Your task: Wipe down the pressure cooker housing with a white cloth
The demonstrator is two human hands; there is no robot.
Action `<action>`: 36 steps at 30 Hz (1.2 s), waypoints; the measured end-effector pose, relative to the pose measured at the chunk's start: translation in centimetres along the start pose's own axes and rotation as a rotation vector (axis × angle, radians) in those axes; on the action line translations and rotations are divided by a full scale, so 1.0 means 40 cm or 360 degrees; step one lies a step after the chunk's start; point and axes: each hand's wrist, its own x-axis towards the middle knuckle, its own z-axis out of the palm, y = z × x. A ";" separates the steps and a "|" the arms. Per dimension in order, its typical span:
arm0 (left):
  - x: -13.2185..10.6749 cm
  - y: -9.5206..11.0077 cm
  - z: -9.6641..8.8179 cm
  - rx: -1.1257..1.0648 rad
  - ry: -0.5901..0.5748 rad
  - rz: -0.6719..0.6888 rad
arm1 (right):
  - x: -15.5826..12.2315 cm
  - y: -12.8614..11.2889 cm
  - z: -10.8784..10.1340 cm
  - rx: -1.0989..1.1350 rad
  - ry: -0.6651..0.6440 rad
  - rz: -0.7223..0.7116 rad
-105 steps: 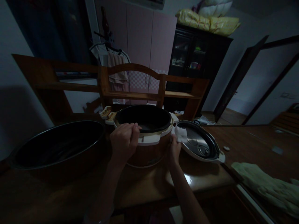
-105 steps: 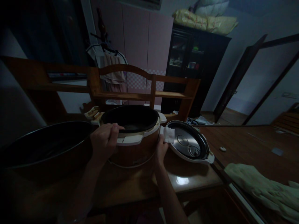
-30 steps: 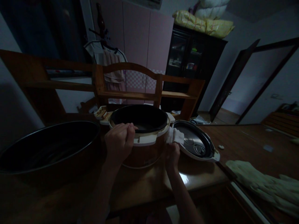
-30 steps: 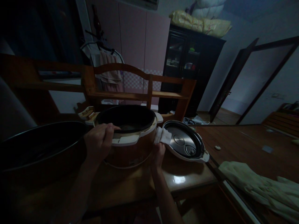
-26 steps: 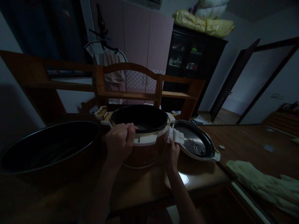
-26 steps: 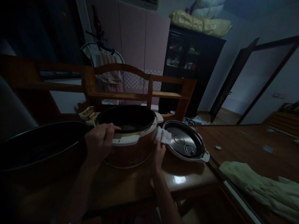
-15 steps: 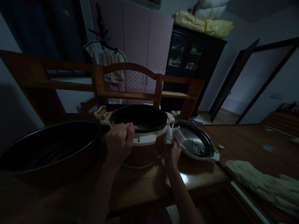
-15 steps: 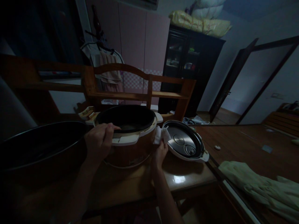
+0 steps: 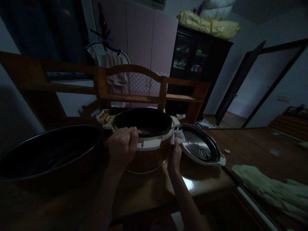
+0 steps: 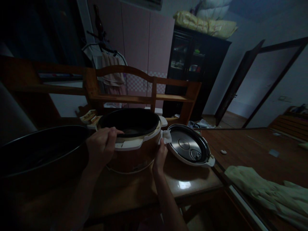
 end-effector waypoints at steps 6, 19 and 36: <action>-0.003 -0.002 0.003 0.0007 -0.0014 -0.0022 | -0.010 -0.009 0.020 -0.0147 -0.0188 -0.0024; 0.000 -0.002 0.003 0.0018 0.0017 0.0020 | -0.002 -0.041 0.026 -0.0485 -0.0414 -0.0263; -0.002 -0.004 0.007 0.0029 0.0003 0.0007 | -0.042 -0.047 0.028 -0.0503 -0.0486 -0.0289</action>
